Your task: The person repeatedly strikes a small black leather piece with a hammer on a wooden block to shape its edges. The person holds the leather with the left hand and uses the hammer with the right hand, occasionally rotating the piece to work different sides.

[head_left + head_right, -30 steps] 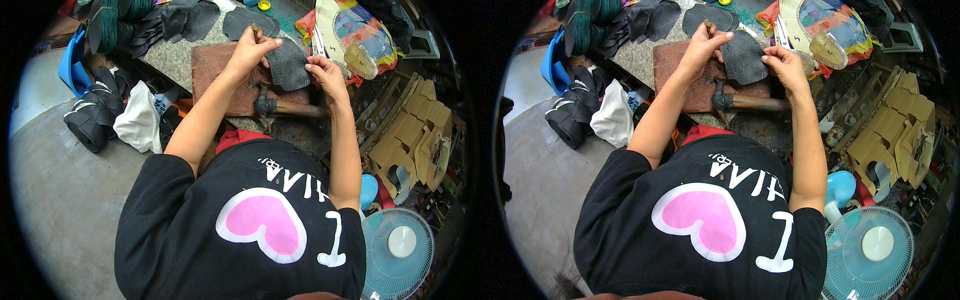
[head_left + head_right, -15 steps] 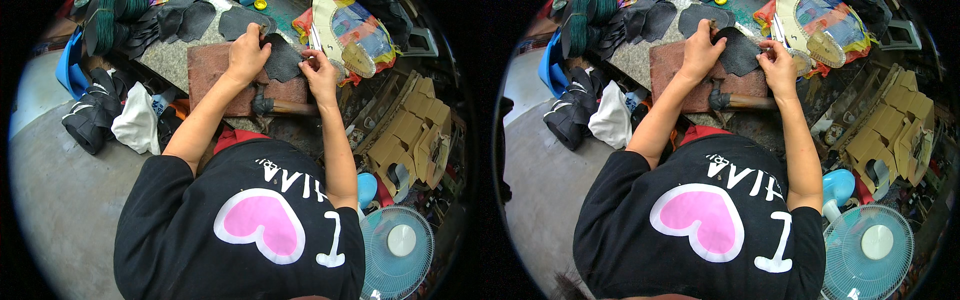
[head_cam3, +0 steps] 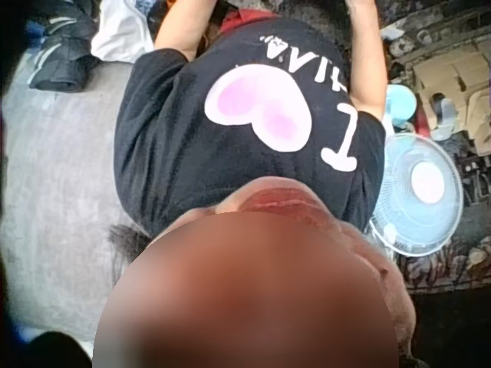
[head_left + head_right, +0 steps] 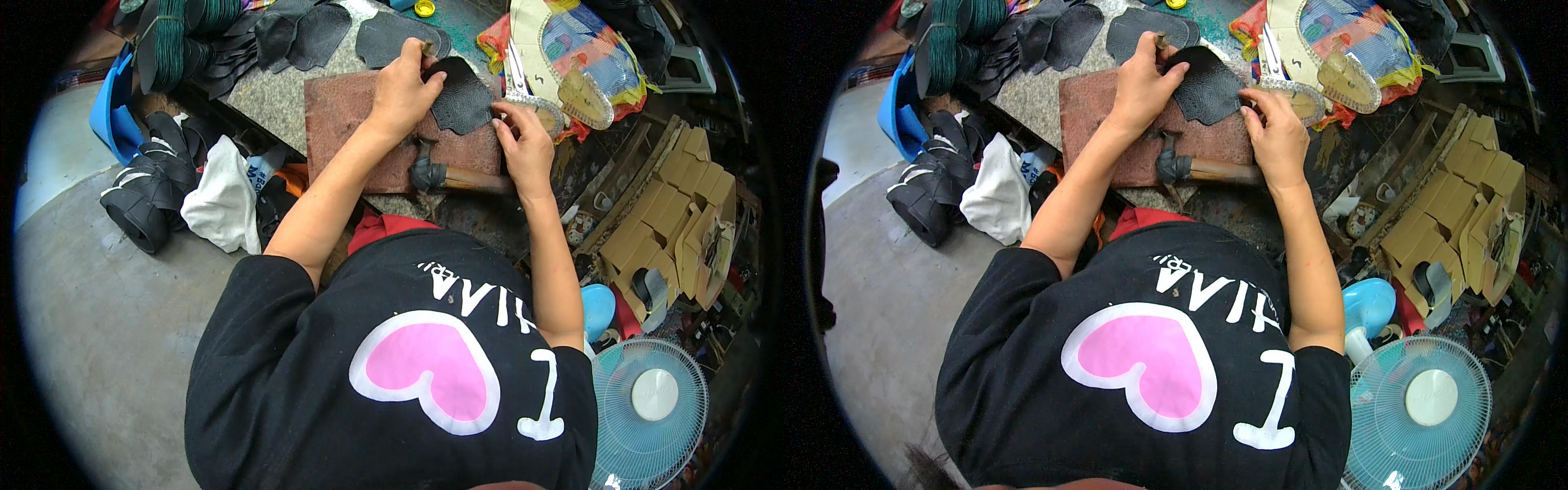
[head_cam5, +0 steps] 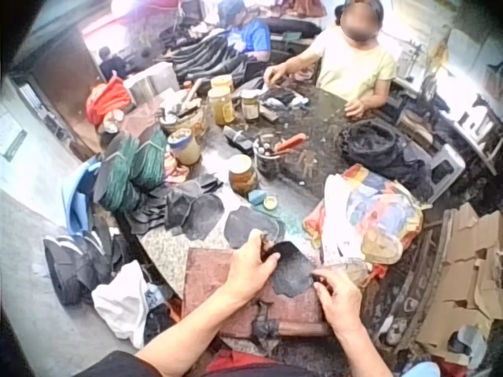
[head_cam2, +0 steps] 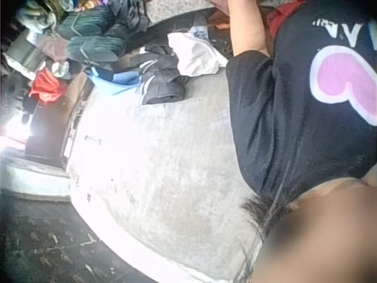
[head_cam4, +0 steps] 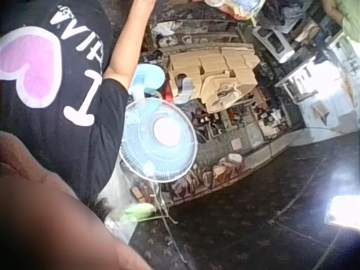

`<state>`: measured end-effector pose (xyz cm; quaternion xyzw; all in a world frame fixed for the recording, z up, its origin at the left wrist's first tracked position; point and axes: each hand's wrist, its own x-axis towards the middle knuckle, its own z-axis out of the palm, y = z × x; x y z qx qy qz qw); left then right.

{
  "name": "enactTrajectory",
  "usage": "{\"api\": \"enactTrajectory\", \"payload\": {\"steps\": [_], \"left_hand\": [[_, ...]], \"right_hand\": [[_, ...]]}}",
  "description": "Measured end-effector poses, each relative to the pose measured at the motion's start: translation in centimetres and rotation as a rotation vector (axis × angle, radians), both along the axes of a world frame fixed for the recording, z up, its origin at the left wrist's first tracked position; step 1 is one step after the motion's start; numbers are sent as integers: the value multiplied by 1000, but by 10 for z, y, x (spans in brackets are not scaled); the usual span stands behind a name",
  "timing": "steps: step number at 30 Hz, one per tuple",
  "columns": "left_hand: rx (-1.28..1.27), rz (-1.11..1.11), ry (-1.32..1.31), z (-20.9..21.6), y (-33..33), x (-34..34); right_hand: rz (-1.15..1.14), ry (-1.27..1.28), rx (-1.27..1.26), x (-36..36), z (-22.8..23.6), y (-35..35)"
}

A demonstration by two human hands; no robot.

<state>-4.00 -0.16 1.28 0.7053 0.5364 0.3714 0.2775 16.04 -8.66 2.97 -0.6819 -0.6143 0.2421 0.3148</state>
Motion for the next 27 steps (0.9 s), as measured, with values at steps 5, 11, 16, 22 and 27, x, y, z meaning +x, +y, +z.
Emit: {"api": "enactTrajectory", "payload": {"steps": [5, 11, 16, 22, 27], "left_hand": [[-366, -160, -709, 1, 4, 0], [-486, -202, -708, 0, 5, -11], [-450, -199, -453, 5, 10, -19], [-441, -124, -472, 1, 11, -11], [-320, -162, -415, -6, 12, -11]], "right_hand": [[-129, 91, -80, 2, -14, 5], [-67, 545, -175, 11, -23, 13], [-79, 498, -241, 9, -19, 10], [-43, 229, -117, 7, -21, 5], [-108, 369, -210, 10, -24, 6]]}}
